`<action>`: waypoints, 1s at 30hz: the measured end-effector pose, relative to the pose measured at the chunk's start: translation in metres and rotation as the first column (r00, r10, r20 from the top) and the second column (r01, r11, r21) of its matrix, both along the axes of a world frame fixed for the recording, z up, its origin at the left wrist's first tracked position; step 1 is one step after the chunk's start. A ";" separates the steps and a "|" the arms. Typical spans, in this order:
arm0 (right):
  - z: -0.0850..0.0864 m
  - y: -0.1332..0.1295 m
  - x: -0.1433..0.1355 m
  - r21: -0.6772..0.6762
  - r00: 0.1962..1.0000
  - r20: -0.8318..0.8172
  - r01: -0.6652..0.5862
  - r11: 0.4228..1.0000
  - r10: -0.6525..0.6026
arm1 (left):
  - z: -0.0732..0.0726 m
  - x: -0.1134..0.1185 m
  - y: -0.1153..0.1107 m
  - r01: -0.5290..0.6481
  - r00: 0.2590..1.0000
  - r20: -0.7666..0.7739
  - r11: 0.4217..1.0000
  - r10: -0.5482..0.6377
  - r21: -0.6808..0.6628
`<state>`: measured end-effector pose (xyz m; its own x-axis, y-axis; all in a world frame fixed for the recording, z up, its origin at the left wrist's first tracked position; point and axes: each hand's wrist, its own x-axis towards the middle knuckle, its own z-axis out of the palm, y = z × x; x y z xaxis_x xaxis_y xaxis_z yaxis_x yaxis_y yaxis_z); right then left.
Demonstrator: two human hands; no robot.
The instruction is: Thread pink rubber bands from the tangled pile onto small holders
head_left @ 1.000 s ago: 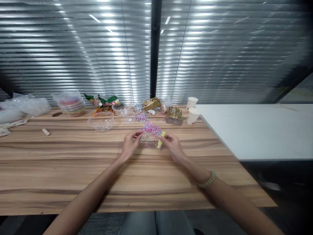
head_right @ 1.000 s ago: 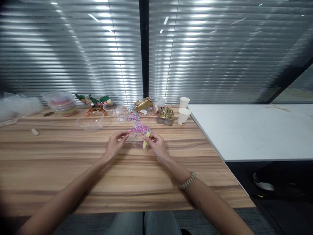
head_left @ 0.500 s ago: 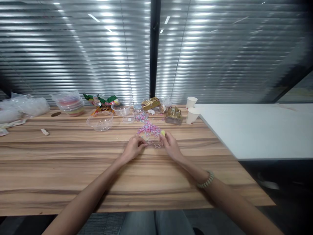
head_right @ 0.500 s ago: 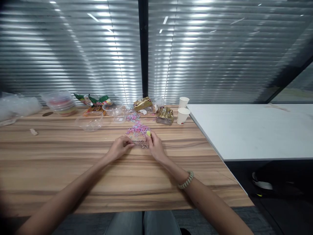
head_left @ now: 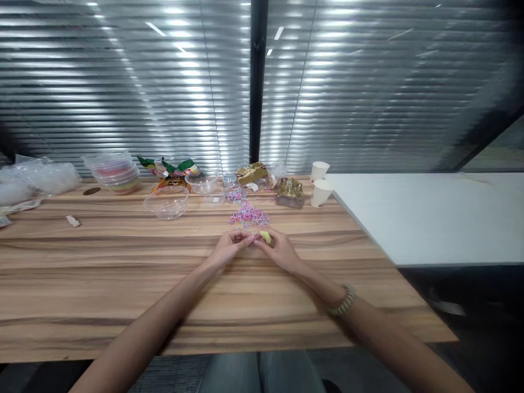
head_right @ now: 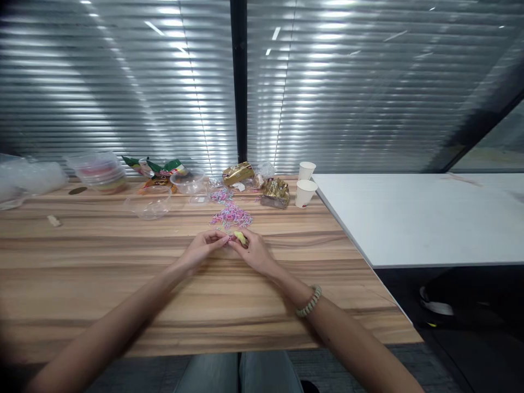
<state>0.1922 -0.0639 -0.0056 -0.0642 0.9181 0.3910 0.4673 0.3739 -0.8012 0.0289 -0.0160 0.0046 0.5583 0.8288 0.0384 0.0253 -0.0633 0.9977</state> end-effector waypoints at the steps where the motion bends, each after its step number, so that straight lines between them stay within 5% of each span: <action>1: 0.000 0.000 0.000 0.007 1.000 0.007 0.005 1.000 -0.005 | 0.000 0.000 0.000 -0.004 1.000 -0.003 1.000 0.004 0.005; 6: 0.002 0.000 0.000 0.010 0.999 -0.038 -0.007 1.000 0.008 | -0.001 0.002 0.000 -0.051 0.999 0.002 0.999 0.051 0.013; 10: 0.004 0.001 -0.003 -0.073 0.965 -0.261 -0.041 0.996 0.020 | 0.002 0.005 -0.004 -0.021 0.997 0.070 1.000 0.020 0.004; 14: 0.004 0.003 -0.010 -0.238 0.767 -0.639 -0.128 0.963 -0.056 | 0.010 0.010 -0.011 0.087 0.990 0.102 0.993 -0.095 0.077; 19: 0.005 0.005 -0.013 -0.293 0.594 -0.793 -0.181 0.939 -0.133 | 0.018 0.009 -0.016 0.114 0.981 0.148 0.989 -0.128 0.099; 25: 0.002 0.006 -0.013 -0.277 0.597 -0.787 -0.119 0.953 -0.154 | 0.015 0.009 -0.014 0.059 0.969 0.244 0.997 -0.046 -0.045; 30: 0.000 0.003 -0.014 -0.285 0.707 -0.701 -0.158 0.945 -0.093 | 0.010 0.011 -0.011 0.098 0.983 0.170 0.982 -0.070 -0.159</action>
